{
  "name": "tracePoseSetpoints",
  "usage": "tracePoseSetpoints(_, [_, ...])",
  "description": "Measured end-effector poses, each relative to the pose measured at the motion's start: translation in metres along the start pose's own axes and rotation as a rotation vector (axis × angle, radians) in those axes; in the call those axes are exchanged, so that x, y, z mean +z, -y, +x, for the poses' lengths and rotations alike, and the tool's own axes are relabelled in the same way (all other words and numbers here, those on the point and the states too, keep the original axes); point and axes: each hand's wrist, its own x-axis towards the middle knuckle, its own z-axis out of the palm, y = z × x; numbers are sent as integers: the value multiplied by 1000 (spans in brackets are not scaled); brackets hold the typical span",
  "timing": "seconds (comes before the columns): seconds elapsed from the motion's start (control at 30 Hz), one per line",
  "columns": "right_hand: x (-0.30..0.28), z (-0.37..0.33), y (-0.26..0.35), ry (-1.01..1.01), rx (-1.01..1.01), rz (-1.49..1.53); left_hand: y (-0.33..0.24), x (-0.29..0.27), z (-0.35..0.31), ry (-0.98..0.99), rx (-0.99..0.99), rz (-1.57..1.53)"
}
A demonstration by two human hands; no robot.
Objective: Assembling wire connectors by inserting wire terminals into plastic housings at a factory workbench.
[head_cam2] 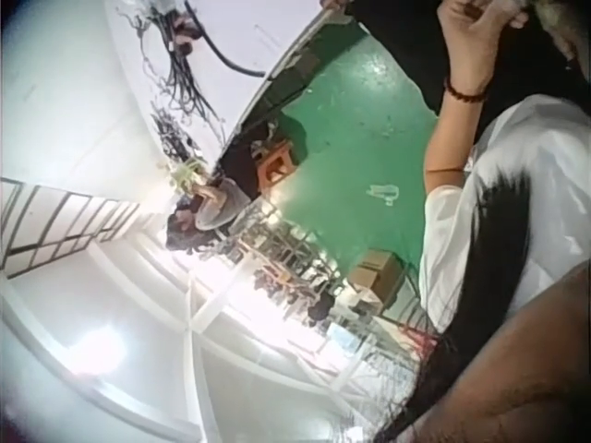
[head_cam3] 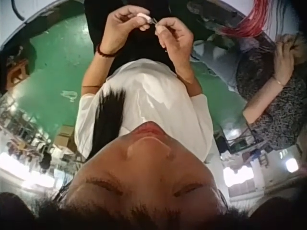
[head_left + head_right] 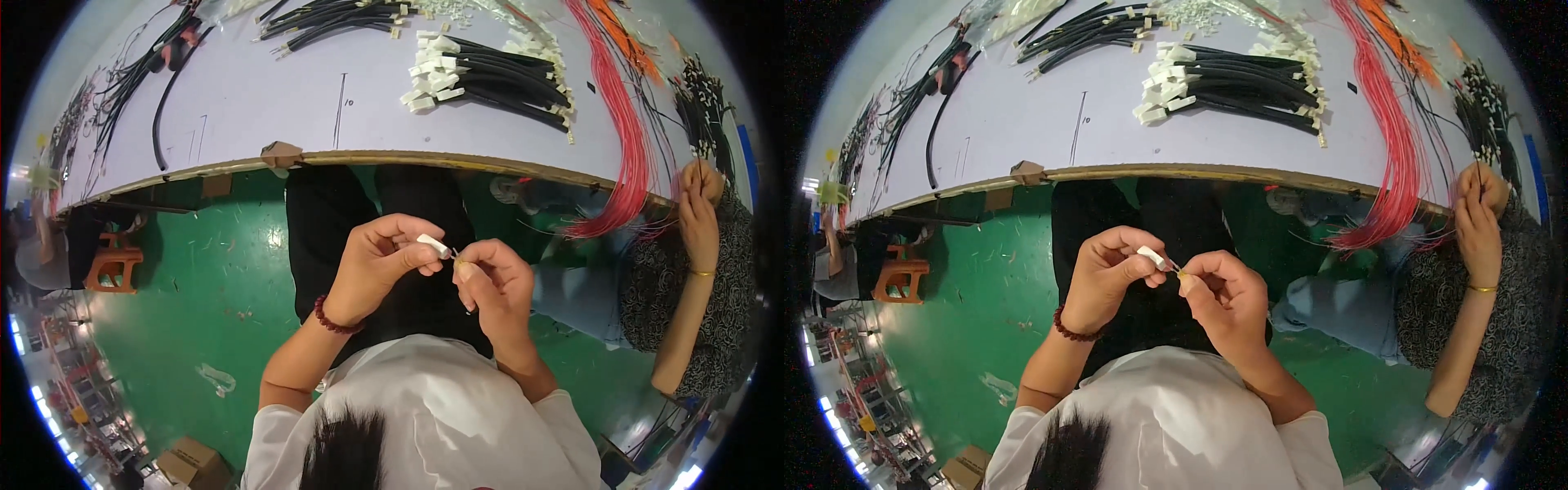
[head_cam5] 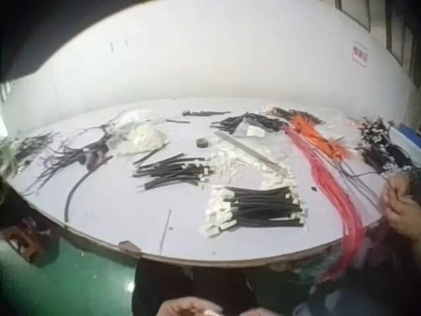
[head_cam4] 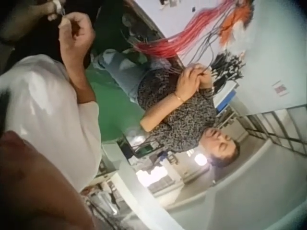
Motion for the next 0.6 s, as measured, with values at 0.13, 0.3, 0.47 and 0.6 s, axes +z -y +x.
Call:
tracePoseSetpoints(0.13, [4,-3,-2,20,-47,-21,-5,1,-5,-32,9,-47])
tracePoseSetpoints(0.3, [6,-5,-1,34,-155,-222,-5,-2,-11,-81,84,66])
tracePoseSetpoints(0.47, [3,-5,-1,47,-147,-210,-8,2,-12,-81,209,262])
tracePoseSetpoints(0.6, [-1,-6,2,51,-23,-105,-11,0,-9,-36,305,388])
